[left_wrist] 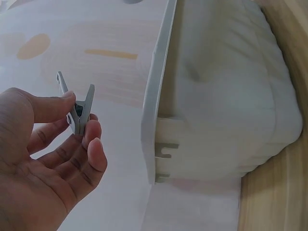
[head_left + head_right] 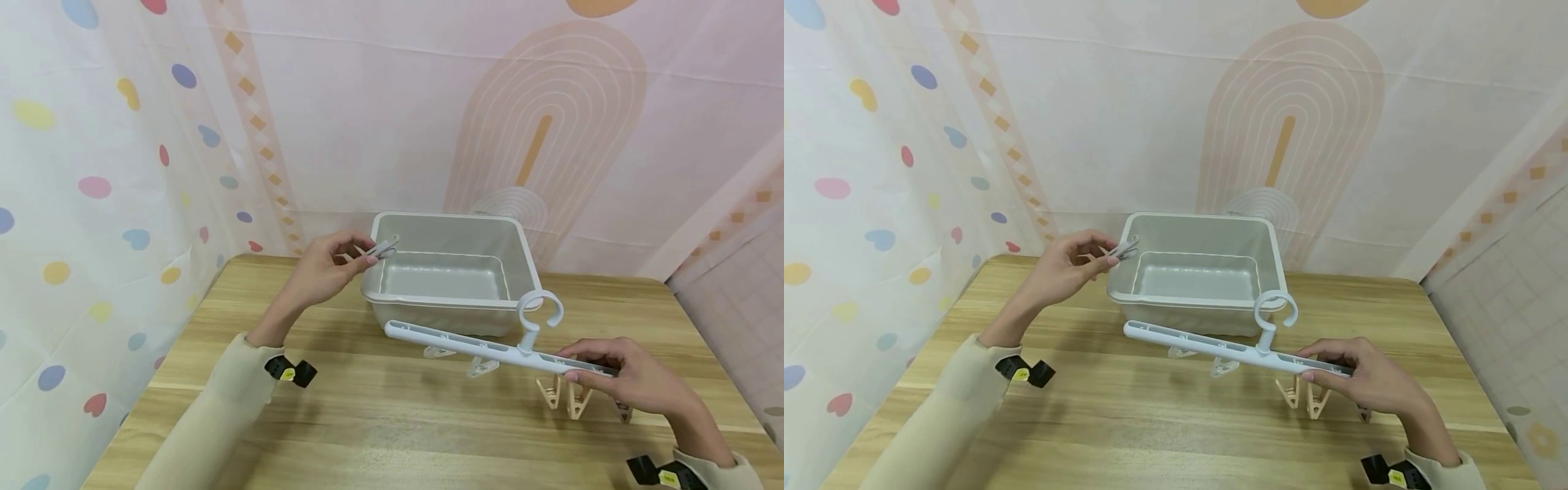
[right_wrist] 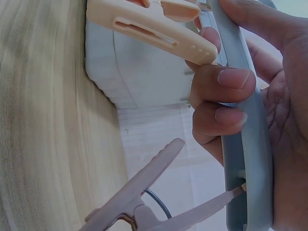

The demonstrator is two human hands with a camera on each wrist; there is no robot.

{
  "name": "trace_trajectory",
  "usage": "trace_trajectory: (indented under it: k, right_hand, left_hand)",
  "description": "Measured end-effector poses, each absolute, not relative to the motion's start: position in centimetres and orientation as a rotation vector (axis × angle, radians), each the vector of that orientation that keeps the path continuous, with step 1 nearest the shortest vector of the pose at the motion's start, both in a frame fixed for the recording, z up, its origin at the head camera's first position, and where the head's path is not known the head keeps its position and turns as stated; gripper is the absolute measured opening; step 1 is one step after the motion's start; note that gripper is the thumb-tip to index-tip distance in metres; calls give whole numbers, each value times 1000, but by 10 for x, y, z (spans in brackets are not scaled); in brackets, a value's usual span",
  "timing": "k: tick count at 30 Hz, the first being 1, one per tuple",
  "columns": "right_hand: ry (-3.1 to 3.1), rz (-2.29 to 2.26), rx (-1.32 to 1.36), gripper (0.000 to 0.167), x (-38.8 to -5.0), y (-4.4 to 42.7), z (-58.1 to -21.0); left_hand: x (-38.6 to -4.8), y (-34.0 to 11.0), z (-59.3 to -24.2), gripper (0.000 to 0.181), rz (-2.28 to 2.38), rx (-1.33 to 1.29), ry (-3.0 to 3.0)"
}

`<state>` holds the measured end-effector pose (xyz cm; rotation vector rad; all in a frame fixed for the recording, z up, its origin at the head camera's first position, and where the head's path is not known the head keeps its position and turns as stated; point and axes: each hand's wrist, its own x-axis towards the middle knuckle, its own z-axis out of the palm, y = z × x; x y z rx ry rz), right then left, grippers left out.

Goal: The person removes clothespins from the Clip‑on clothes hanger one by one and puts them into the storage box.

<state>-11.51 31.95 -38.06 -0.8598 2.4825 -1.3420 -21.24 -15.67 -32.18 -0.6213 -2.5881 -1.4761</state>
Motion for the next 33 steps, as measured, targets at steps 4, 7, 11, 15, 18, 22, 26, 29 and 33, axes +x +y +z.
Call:
trace_trajectory:
  k: [4, 7, 11, 15, 18, 22, 26, 29, 33]
  right_hand:
    - [2478, -1348, -865, 29, -116, 320, -381]
    - [2481, -1347, -859, 29, -116, 320, -381]
    - [2506, -1322, -849, 27, -116, 319, -380]
    - [2530, -1298, -859, 27, -116, 318, -379]
    - [2538, -1285, -861, 27, -116, 317, -378]
    - [2534, -1280, -849, 26, -117, 316, -378]
    - [2522, -1282, -841, 26, -117, 315, -378]
    - [2516, -1282, -838, 25, -118, 315, -379]
    - [2515, -1288, -849, 26, -118, 315, -380]
  left_hand:
    - [-221, -154, -316, 17, -1423, -636, -2598]
    - [-229, -152, -313, 17, -1386, -640, -2614]
    - [-239, -148, -311, 18, -1318, -665, -2635]
    - [-249, -143, -309, 17, -1254, -683, -2657]
    - [-255, -139, -307, 15, -1222, -699, -2672]
    - [-264, -134, -306, 15, -1162, -720, -2703]
    - [-268, -133, -307, 19, -1123, -707, -2754]
    - [-268, -134, -309, 24, -1118, -683, -2791]
    - [-267, -138, -312, 27, -1134, -686, -2792]
